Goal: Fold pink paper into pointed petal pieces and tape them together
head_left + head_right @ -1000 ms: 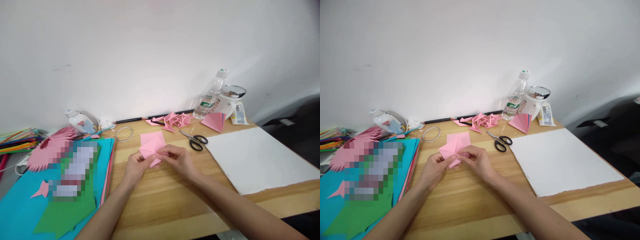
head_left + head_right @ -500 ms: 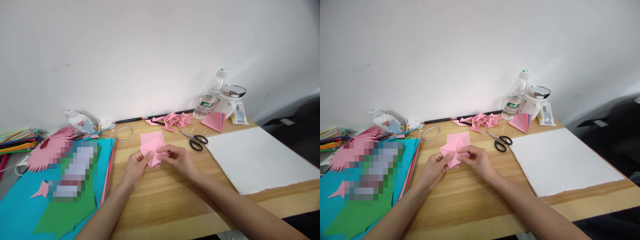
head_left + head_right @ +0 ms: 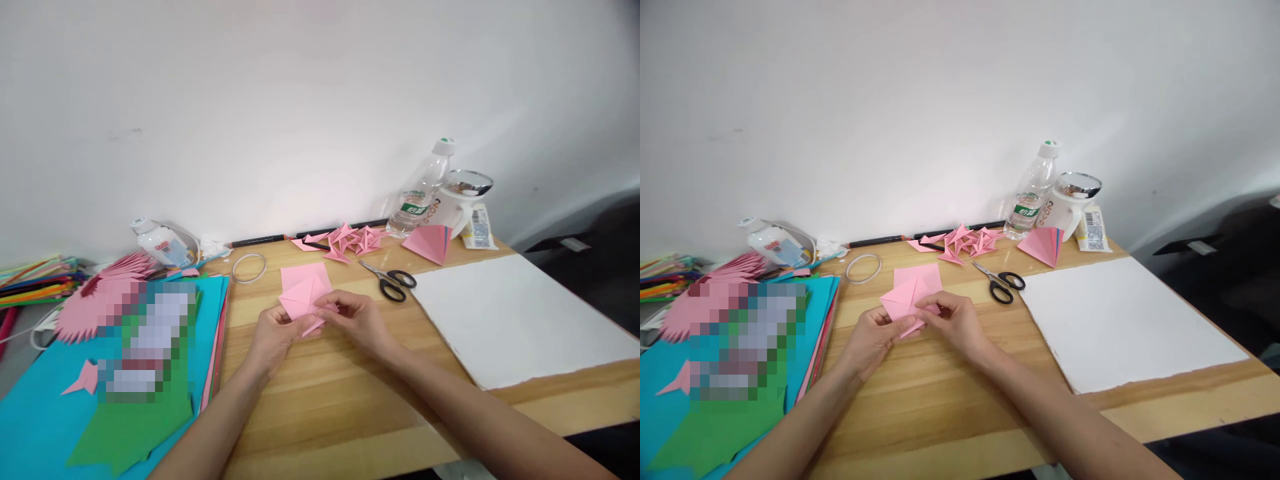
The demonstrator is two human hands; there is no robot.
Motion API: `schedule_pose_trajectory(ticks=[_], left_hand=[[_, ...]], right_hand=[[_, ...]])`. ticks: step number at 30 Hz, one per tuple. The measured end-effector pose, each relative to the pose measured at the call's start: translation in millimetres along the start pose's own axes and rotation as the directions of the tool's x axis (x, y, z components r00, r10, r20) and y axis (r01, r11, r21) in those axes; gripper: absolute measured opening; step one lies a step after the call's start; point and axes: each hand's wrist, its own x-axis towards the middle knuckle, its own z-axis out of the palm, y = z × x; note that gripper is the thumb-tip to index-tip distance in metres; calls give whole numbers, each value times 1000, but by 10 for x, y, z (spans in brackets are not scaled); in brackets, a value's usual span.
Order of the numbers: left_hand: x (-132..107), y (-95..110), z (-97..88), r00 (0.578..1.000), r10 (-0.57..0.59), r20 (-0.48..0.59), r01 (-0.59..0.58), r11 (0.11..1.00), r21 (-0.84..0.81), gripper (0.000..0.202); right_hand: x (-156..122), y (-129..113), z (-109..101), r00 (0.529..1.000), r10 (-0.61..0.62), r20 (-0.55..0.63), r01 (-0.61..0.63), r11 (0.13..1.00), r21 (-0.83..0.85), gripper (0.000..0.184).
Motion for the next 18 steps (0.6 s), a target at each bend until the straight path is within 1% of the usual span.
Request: schedule_pose_trajectory(ticks=[5, 12, 18], left_hand=[[6, -12, 1, 1000, -2, -4, 2, 1000, -8, 35], [7, 7, 13, 1000, -11, 2, 11, 1000, -4, 36], [2, -7, 2, 1000, -1, 9, 1, 1000, -12, 35]], right_hand=[[-4, 14, -6, 999, 4, 32, -4, 1000, 7, 25], [-3, 33, 4, 998, -46, 31, 44, 998, 49, 17], [-4, 34, 6, 999, -28, 29, 26, 997, 71, 18]])
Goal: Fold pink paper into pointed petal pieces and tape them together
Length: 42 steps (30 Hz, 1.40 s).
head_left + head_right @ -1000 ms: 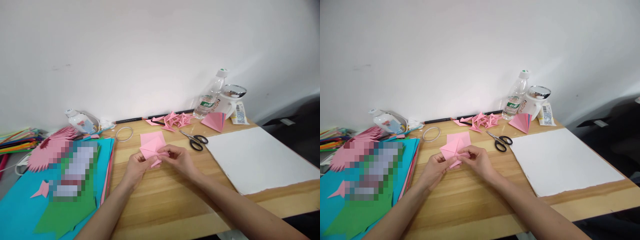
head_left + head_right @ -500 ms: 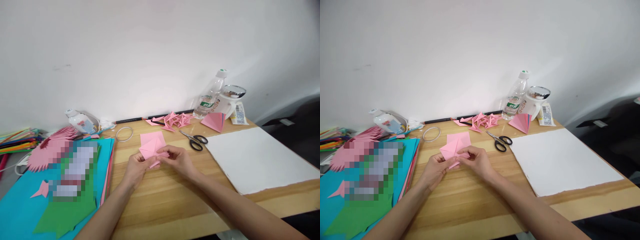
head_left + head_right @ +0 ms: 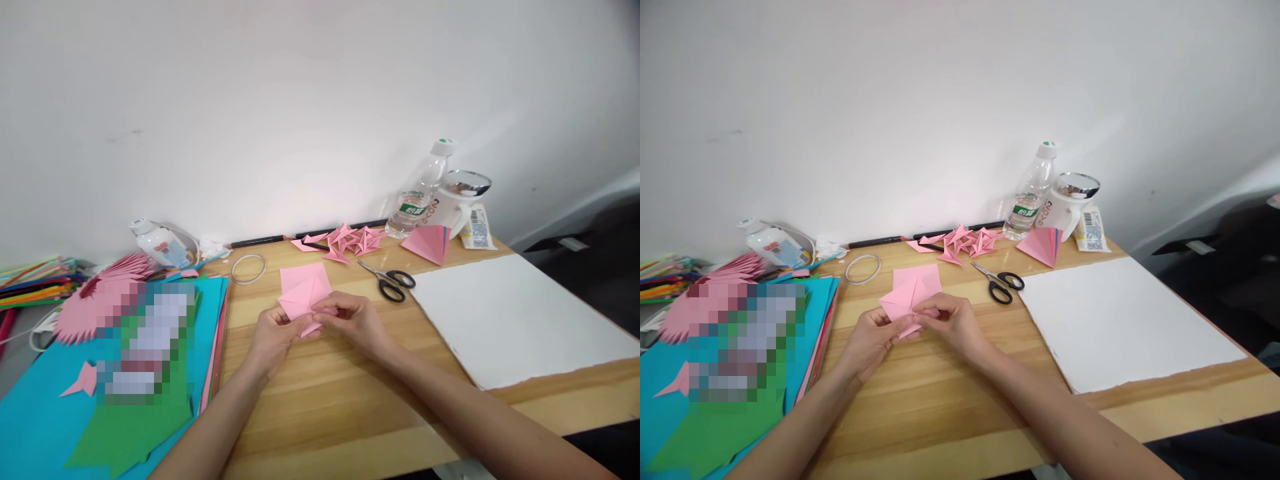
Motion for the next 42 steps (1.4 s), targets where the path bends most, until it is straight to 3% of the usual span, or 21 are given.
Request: schedule_pose_trajectory(ticks=[16, 23, 27, 36, 42], left_hand=[[-1, 55, 1, 996, -89, -26, 89, 996, 0, 41], [-11, 83, -65, 981, -167, 98, 155, 981, 120, 37], [-20, 93, -81, 965, -236, 116, 216, 963, 162, 32], [-17, 50, -102, 968, -200, 154, 180, 974, 138, 31], [-13, 101, -64, 957, -241, 162, 234, 970, 66, 31]], right_hand=[[7, -31, -13, 996, 85, 0, -85, 996, 5, 21], [24, -57, -45, 998, 68, -12, -68, 996, -55, 22], [38, -30, -75, 997, 63, -31, -67, 989, -133, 21], [38, -49, -82, 995, 96, -31, -100, 982, -162, 20], [45, -49, -94, 993, 112, -20, -114, 989, -99, 23]])
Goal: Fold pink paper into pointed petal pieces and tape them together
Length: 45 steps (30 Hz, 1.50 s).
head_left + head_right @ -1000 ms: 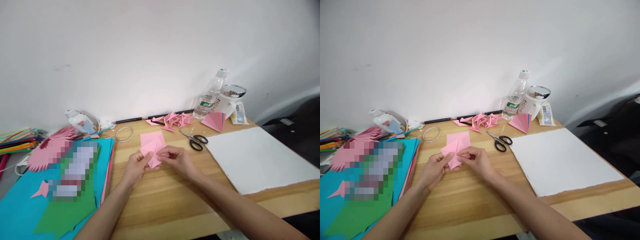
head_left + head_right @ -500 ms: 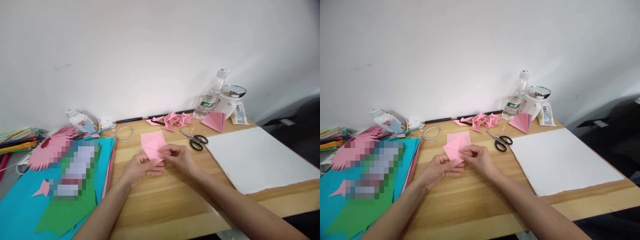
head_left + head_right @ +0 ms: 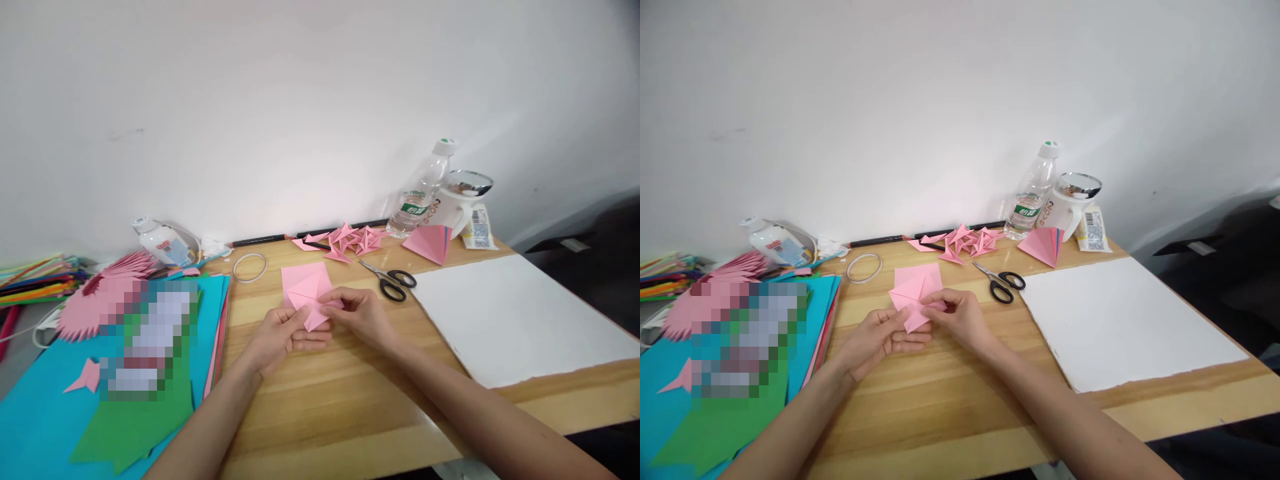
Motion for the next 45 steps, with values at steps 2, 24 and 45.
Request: schedule_pose_trajectory(ticks=[2, 24, 45], left_hand=[[0, 3, 4, 1000, 6, 0, -6, 1000, 10, 30], [23, -76, 26, 992, 119, -37, -115, 988, 100, 42], [21, -59, 24, 983, 134, -122, -127, 990, 66, 37]], right_hand=[[1, 0, 0, 1000, -9, -7, 8, 1000, -14, 23], [-39, 0, 72, 1000, 5, -4, -5, 1000, 8, 20], [-33, -55, 5, 993, 25, 112, -31, 998, 50, 24]])
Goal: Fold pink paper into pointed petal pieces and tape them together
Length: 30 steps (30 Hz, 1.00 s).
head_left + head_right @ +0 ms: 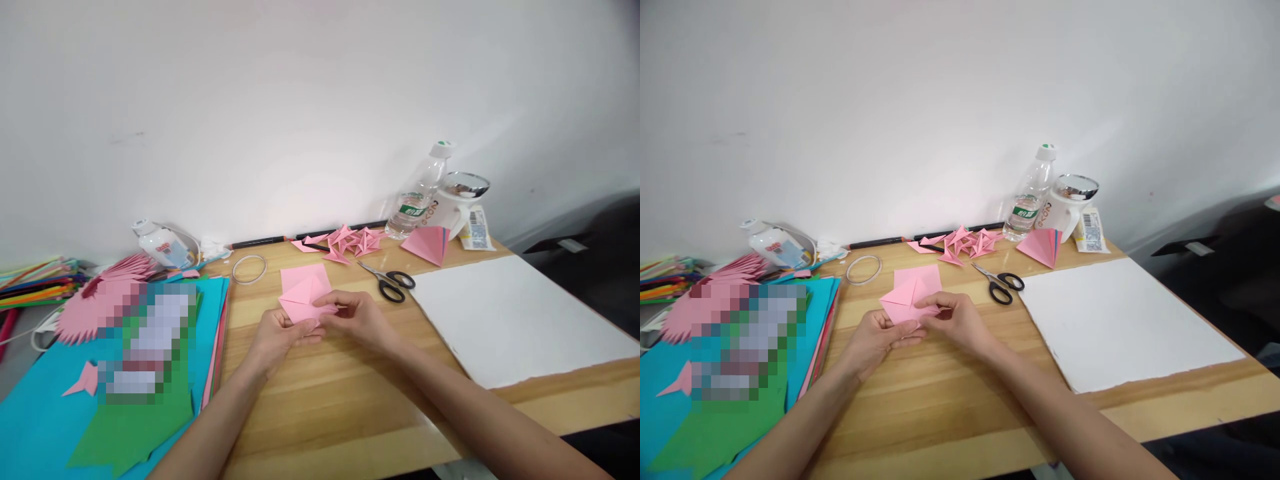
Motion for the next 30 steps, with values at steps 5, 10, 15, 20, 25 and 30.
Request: schedule_pose_trajectory(ticks=[5, 10, 15, 20, 25, 30], left_hand=[[2, -11, -2, 1000, 10, -27, -9, 1000, 19, 37], [-1, -4, 6, 1000, 3, -7, -3, 999, 36, 37], [-2, -3, 4, 1000, 4, -12, -3, 1000, 20, 36], [1, -6, 0, 1000, 12, -19, -12, 1000, 11, 37], [0, -11, -7, 1000, 20, -9, -20, 1000, 19, 38], [-2, -5, 3, 999, 28, -31, -28, 1000, 10, 38]], right_hand=[[11, -52, -67, 997, 59, 46, -58, 998, -38, 28], [19, -57, -78, 994, 105, 25, -103, 994, -45, 28], [30, -45, -88, 996, 83, 43, -85, 995, 44, 28], [40, -29, -132, 993, 94, 78, -104, 984, 142, 40], [39, -76, -155, 978, 195, 78, -208, 948, 243, 75], [40, -86, -140, 976, 215, 25, -215, 952, 220, 77]])
